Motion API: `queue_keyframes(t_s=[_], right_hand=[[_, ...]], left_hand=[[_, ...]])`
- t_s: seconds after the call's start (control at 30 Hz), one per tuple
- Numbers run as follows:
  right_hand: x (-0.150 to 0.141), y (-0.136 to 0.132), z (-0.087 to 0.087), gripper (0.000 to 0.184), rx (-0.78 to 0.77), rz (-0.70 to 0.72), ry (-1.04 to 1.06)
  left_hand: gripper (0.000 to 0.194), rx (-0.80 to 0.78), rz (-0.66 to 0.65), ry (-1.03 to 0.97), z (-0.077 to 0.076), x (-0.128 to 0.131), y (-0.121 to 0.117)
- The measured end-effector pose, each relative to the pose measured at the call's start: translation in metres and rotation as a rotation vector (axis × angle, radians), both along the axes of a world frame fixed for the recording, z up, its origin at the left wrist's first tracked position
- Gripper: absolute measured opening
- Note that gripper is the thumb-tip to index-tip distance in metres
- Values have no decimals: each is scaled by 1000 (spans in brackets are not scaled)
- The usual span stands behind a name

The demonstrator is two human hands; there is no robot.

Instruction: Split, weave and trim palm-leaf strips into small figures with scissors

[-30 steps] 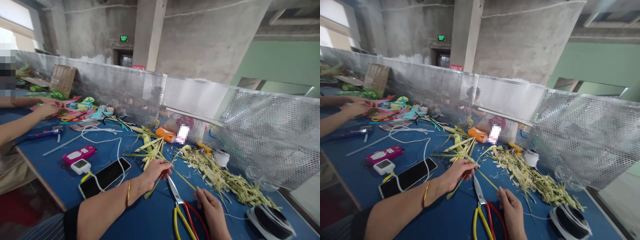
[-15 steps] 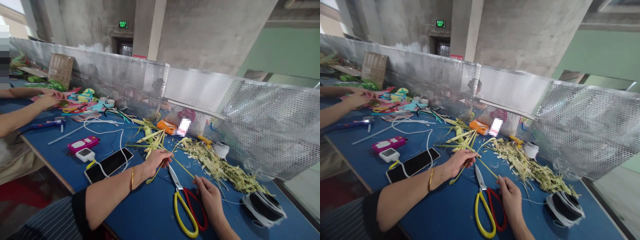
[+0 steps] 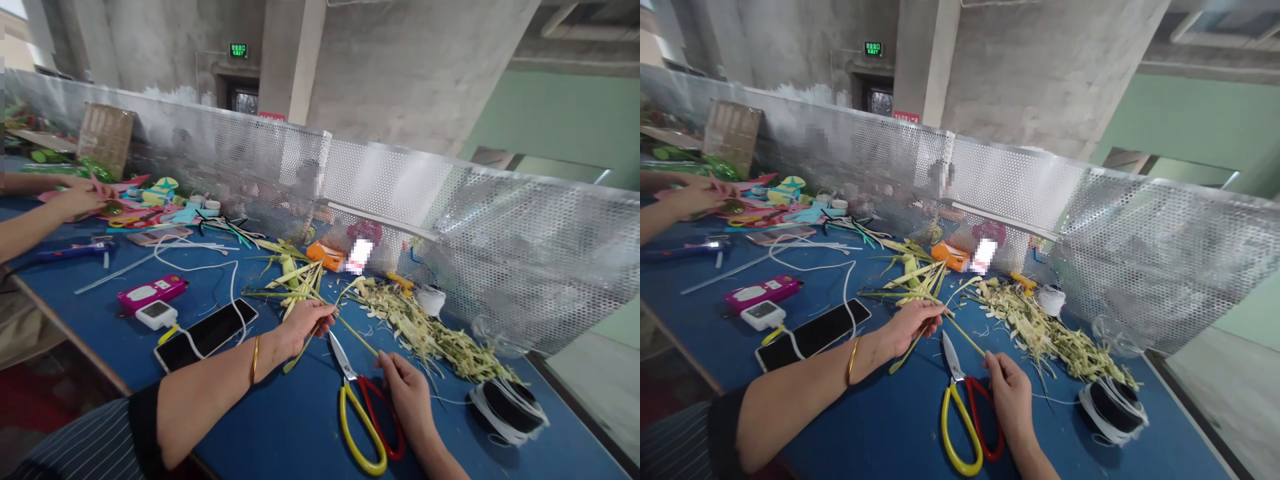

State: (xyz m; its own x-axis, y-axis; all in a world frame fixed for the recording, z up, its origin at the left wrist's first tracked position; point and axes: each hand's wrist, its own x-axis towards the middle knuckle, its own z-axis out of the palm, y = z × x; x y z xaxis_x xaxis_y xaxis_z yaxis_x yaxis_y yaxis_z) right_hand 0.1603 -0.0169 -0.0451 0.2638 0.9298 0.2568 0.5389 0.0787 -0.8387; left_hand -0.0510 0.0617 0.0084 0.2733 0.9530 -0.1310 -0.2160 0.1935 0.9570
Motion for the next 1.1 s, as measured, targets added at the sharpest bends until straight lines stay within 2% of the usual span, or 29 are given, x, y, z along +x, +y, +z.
queue_keyframes(t_s=[0.23, 0.57, 0.73, 0.93, 1.1], right_hand=[[-3, -4, 4, 47, 3, 26, -42], [-6, -10, 4, 42, 113, 152, -305], [3, -10, 8, 37, 186, 137, -481], [17, -8, 7, 30, 425, 49, -921], [22, -14, 12, 25, 678, -42, -1162]], left_hand=[[17, 11, 44, -28, -3, 2, 2], [14, -63, 120, -78, -2, 2, -1], [16, -95, 150, -99, -6, 6, -4], [11, -133, 140, -128, -7, 9, -10], [12, -195, 115, -141, -5, 9, -14]])
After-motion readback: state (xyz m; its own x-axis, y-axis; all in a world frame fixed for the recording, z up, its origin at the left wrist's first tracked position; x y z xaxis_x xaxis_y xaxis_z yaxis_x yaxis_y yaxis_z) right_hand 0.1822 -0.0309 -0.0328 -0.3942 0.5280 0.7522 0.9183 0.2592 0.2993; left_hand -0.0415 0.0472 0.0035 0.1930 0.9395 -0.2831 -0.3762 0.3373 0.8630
